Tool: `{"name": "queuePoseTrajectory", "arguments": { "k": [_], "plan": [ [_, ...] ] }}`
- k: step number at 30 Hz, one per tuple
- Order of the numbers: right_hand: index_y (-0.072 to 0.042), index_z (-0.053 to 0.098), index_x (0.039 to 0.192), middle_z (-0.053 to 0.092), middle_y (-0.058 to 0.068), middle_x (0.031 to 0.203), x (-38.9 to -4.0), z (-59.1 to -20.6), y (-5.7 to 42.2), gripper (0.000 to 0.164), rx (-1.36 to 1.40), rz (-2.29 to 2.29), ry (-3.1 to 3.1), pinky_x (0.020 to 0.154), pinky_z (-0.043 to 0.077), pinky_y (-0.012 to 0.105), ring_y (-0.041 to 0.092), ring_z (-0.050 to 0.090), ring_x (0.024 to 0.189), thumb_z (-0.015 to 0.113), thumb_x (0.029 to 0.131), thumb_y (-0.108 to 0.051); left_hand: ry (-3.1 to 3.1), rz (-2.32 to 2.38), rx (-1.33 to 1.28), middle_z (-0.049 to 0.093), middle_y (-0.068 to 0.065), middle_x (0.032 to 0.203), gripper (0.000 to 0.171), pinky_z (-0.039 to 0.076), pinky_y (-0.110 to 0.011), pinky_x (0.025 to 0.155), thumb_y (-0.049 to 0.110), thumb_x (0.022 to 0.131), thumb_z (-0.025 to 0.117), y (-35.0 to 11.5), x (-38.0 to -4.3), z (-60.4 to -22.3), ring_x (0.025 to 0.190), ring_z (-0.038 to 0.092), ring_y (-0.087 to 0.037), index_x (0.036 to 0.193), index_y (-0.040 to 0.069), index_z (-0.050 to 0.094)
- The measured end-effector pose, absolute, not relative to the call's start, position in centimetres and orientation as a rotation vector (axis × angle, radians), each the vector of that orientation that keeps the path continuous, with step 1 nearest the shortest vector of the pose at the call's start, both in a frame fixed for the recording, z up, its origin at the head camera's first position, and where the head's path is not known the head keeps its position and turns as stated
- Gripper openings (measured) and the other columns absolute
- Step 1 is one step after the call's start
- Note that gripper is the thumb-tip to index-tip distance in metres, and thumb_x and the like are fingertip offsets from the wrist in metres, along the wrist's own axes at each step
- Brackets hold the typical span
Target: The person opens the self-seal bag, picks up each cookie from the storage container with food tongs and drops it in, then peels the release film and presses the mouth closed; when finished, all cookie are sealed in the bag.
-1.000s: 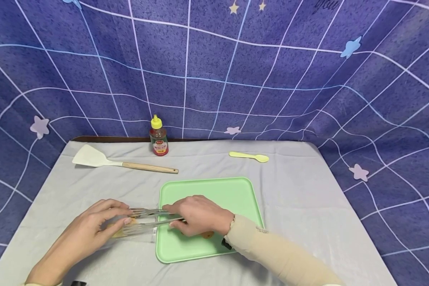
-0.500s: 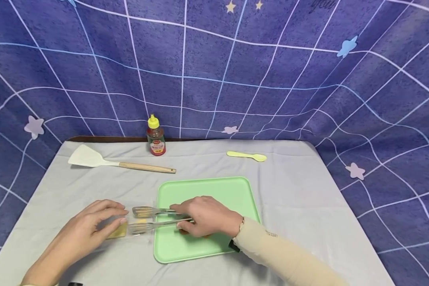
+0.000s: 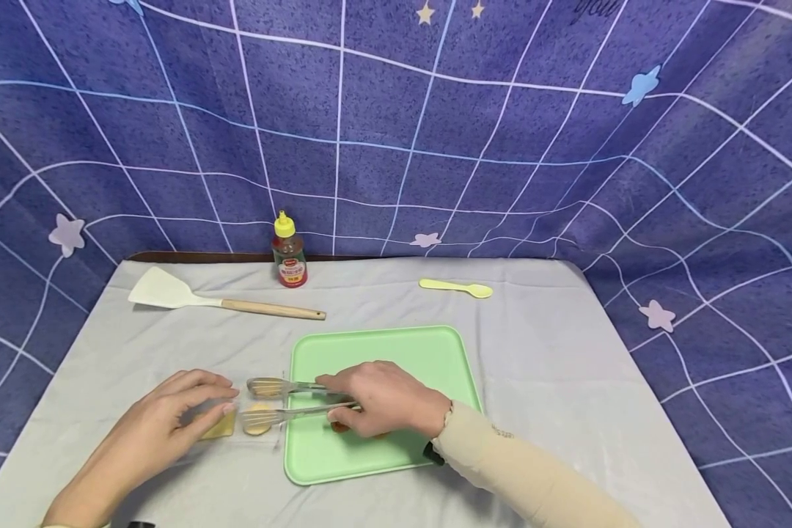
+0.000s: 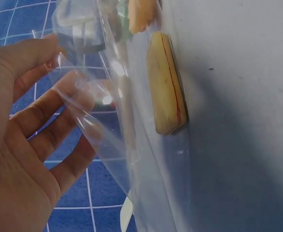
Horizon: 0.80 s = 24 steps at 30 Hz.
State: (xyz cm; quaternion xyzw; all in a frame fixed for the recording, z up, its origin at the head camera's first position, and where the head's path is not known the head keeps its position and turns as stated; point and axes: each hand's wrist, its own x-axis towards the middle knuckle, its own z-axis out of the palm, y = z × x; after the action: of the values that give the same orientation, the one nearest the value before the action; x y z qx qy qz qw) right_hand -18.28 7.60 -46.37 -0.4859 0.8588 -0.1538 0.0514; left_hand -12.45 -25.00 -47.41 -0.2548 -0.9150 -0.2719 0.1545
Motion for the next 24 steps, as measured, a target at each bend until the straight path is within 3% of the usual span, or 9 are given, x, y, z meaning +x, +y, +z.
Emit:
{"name": "queuePoseTrajectory", "arguments": {
  "k": [3,12,24],
  "plan": [
    [-0.017,0.053,0.133,0.061,-0.012,0.115,-18.2,-46.3,8.6,0.046,-1.479,-0.477,2.637,0.072,0.048,0.02,-0.006,0.054,0.089,0.053,0.093,-0.039,-2.62,-0.777,-0.726,0.058,0.015,0.106,0.027,0.029,-0.008,0.089,0.02,0.077,0.078,-25.0,-12.4,-47.4,0.099,0.053,-0.008,0.098,0.033,0.068],
    [-0.014,0.052,0.134,0.06,-0.008,0.119,-17.4,-46.7,14.9,0.049,-1.419,-0.659,2.692,0.084,0.048,0.025,0.0,0.054,0.105,0.058,0.092,-0.038,-2.651,-0.765,-0.682,0.057,0.017,0.105,0.024,0.029,-0.008,0.088,0.023,0.078,0.078,-25.0,-12.2,-47.6,0.1,0.052,-0.006,0.097,0.034,0.068],
    [-0.013,0.054,0.132,0.06,-0.006,0.12,-15.6,-46.5,26.4,0.05,-1.106,-0.701,2.863,0.081,0.049,0.03,0.007,0.059,0.097,0.064,0.089,-0.036,-2.627,-0.782,-0.701,0.057,0.015,0.106,0.023,0.027,-0.007,0.09,0.022,0.077,0.078,-24.6,-12.2,-48.1,0.1,0.052,-0.008,0.096,0.03,0.07]
  ]
}}
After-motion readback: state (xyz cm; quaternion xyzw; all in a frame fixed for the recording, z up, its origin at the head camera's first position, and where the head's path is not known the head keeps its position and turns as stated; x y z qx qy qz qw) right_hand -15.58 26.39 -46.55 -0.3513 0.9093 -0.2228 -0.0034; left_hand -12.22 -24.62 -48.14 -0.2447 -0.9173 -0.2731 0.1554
